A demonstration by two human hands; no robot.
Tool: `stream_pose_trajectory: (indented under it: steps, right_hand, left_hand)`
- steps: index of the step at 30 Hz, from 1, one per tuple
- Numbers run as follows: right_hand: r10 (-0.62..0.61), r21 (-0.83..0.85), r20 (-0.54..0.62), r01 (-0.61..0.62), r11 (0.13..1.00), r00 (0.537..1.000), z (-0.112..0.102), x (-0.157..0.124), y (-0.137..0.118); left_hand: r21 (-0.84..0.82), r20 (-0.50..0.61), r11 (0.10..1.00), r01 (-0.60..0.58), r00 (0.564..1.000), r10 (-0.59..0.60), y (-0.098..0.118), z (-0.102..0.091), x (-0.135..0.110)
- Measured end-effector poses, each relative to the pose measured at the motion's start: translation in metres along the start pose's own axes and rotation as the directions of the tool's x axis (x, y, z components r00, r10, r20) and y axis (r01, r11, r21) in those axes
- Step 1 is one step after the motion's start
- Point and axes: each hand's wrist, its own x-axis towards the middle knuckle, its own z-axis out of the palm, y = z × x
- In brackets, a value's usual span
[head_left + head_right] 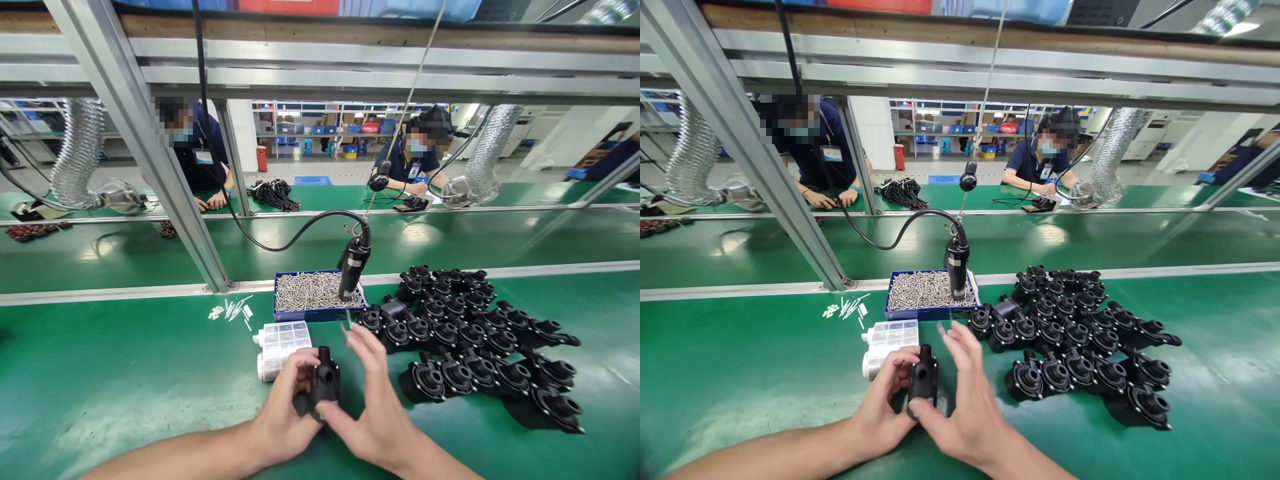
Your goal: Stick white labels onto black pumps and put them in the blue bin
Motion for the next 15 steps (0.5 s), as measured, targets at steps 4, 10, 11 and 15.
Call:
stream_pose_trajectory:
  steps: [4, 10, 11, 15]
  right_hand:
    - [-0.008, -0.009, 0.079, 0.009, 1.0, 0.997, 0.006, 0.001, -0.003]
    - [0.006, -0.173, -0.214, -0.044, 0.984, 0.977, -0.017, 0.02, 0.027]
    - [0.02, -0.222, -0.249, -0.077, 0.972, 0.968, -0.018, 0.023, 0.033]
    - [0.034, -0.285, -0.217, -0.097, 0.954, 0.976, -0.012, 0.032, 0.054]
  left_hand:
    - [0.025, 0.106, 0.999, -0.039, 0.994, 0.036, -0.003, -0.003, -0.005]
    - [0.026, 0.329, 0.994, -0.109, 0.94, 0.095, -0.005, -0.015, 0.001]
    - [0.005, 0.417, 0.988, -0.157, 0.898, 0.141, -0.007, -0.015, 0.001]
    - [-0.036, 0.693, 0.971, -0.235, 0.694, 0.194, -0.017, -0.012, -0.002]
